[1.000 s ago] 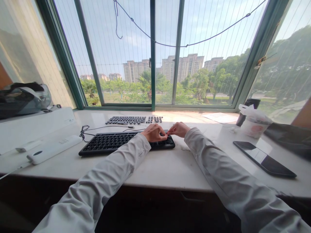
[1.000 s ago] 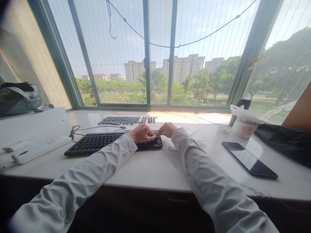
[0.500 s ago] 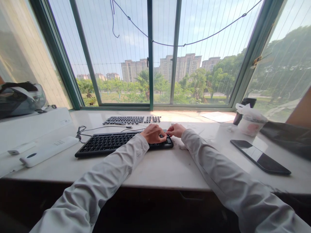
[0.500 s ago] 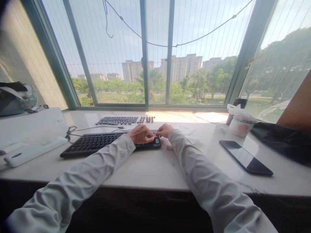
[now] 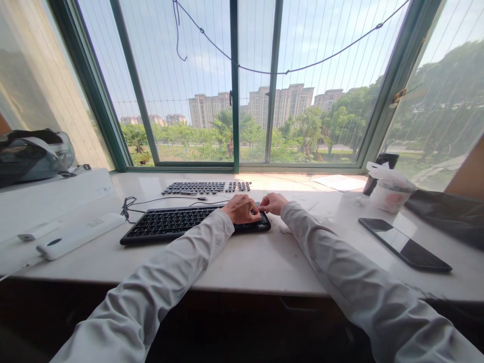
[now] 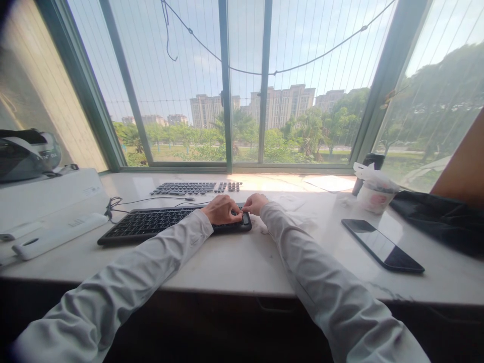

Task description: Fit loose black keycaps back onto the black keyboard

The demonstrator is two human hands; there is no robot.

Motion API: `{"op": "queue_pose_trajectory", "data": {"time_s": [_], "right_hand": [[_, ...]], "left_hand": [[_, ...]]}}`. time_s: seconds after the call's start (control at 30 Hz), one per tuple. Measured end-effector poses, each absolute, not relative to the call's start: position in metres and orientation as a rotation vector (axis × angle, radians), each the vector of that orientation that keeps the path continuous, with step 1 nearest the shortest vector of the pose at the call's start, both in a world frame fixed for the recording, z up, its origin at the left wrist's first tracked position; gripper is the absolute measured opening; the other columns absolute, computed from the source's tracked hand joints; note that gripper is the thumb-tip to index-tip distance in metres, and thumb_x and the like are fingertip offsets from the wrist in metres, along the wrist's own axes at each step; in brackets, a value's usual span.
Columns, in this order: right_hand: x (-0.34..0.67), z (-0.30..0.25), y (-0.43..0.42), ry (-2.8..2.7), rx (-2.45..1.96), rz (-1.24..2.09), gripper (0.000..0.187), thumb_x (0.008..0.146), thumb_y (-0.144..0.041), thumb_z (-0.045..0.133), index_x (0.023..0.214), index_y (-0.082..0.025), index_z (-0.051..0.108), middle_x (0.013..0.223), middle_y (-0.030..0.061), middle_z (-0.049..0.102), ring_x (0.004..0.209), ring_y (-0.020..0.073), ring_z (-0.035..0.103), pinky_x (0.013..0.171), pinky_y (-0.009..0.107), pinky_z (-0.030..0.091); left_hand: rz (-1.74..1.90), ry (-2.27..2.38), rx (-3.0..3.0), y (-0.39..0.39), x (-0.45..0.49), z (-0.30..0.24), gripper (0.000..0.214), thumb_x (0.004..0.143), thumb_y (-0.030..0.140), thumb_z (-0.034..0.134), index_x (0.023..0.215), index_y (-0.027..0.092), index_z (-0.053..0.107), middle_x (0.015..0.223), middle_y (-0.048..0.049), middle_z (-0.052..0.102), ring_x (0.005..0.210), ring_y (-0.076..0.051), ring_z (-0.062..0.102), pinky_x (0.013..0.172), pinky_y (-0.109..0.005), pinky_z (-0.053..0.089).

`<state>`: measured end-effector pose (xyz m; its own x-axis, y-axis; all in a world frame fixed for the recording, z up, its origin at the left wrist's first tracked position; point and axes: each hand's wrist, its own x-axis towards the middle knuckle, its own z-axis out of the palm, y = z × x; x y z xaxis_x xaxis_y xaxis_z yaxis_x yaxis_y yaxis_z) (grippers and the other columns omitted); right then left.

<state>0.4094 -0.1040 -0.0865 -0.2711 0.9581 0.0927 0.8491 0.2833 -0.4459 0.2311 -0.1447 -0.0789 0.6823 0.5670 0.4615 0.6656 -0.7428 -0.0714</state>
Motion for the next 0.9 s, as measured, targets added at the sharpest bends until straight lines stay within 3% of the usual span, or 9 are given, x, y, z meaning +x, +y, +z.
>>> {"op": "queue_pose_trajectory", "data": {"time_s": [0.2, 0.37, 0.73, 0.9], "right_hand": [[0.42, -0.085, -0.103, -2.165, -1.479, 0.493, 0.029, 0.07, -0.044, 0.069, 0.082, -0.018, 0.074, 0.068, 0.0034, 0.07, 0.063, 0.0134, 0.063, 0.057, 0.021, 0.046], [0.425, -0.072, -0.107, -2.087, -1.405, 0.428, 0.033, 0.07, -0.048, 0.067, 0.086, -0.019, 0.074, 0.082, 0.0047, 0.072, 0.075, 0.0159, 0.063, 0.066, 0.024, 0.047], [0.43, -0.074, -0.107, -2.406, -1.357, 0.385, 0.026, 0.067, -0.044, 0.07, 0.078, -0.021, 0.075, 0.075, 0.0029, 0.071, 0.071, 0.0155, 0.062, 0.064, 0.023, 0.046], [0.443, -0.064, -0.108, -2.405, -1.525, 0.568, 0.041, 0.063, -0.054, 0.069, 0.082, -0.018, 0.075, 0.072, 0.005, 0.07, 0.065, 0.0153, 0.061, 0.058, 0.024, 0.045]], "left_hand": [[-0.686, -1.041, -2.561, -0.147, 0.224, -0.069, 0.032, 0.079, 0.04, 0.049, 0.076, 0.023, 0.076, 0.055, -0.0063, 0.065, 0.052, -0.015, 0.054, 0.054, -0.026, 0.035], [-0.821, -1.205, -2.434, -0.141, 0.213, -0.061, 0.031, 0.079, 0.04, 0.05, 0.083, 0.025, 0.076, 0.068, -0.0072, 0.07, 0.065, -0.019, 0.061, 0.062, -0.029, 0.041], [-0.71, -1.304, -2.456, -0.135, 0.208, -0.064, 0.03, 0.078, 0.039, 0.051, 0.08, 0.023, 0.076, 0.074, -0.0085, 0.071, 0.073, -0.023, 0.064, 0.069, -0.032, 0.044], [-0.689, -1.335, -2.429, -0.133, 0.206, -0.063, 0.031, 0.079, 0.04, 0.049, 0.08, 0.023, 0.076, 0.072, -0.0088, 0.07, 0.073, -0.023, 0.063, 0.07, -0.033, 0.044]]}}
